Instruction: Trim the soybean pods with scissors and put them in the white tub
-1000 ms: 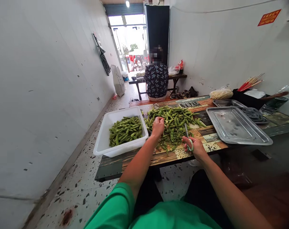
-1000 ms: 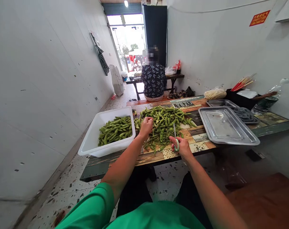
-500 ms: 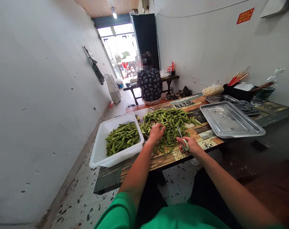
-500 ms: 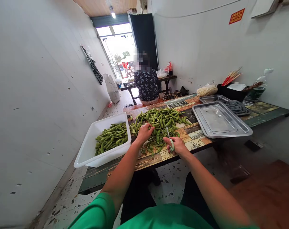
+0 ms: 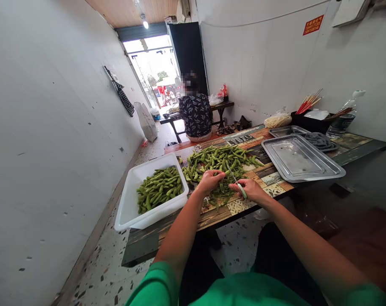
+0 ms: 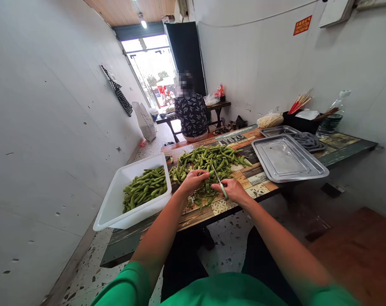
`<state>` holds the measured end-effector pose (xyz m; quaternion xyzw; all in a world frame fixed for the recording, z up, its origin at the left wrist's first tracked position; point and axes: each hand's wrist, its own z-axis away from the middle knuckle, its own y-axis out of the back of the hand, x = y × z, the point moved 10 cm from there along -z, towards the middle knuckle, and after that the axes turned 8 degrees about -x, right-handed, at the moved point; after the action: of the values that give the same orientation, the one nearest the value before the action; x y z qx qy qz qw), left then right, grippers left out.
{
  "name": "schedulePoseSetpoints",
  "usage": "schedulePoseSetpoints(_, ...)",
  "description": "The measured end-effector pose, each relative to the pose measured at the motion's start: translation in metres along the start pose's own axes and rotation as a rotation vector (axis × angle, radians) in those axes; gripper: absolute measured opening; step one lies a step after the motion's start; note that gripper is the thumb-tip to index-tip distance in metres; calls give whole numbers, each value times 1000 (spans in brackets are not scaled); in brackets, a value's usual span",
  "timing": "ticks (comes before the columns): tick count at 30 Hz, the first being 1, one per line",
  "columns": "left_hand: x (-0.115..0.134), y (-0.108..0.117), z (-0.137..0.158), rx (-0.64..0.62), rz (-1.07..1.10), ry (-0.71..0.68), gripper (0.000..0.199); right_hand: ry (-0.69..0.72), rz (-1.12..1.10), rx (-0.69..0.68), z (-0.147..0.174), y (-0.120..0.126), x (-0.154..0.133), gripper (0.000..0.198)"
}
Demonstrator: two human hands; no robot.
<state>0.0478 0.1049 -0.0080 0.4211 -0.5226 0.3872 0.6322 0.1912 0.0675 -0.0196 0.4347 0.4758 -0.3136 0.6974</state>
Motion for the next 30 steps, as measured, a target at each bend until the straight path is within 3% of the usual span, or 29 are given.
schedulePoseSetpoints(4, -7, -11, 1, -118, 190, 62, 39, 31, 51, -29, 0, 2, 1, 44)
schedulePoseSetpoints(8, -7, -16, 0, -156, 251, 73, 38, 51, 2, -47, 2, -1, 2, 43)
schedulePoseSetpoints(13, -1, -4, -3, 1, 408, -16, 39, 68, -124, 13, 0, -7, 7, 47)
schedulePoseSetpoints(19, 2, 5, -4, 74, 591, -95, 38, -1, -169, 84, -1, 0, 17, 45)
schedulePoseSetpoints(25, 3, -3, 0, 53, 309, -53, 35, 48, -88, 30, 3, -1, 1, 43)
schedulePoseSetpoints(30, 3, -8, 0, 56, 172, -44, 33, 61, 283, 59, 7, 4, -14, 42)
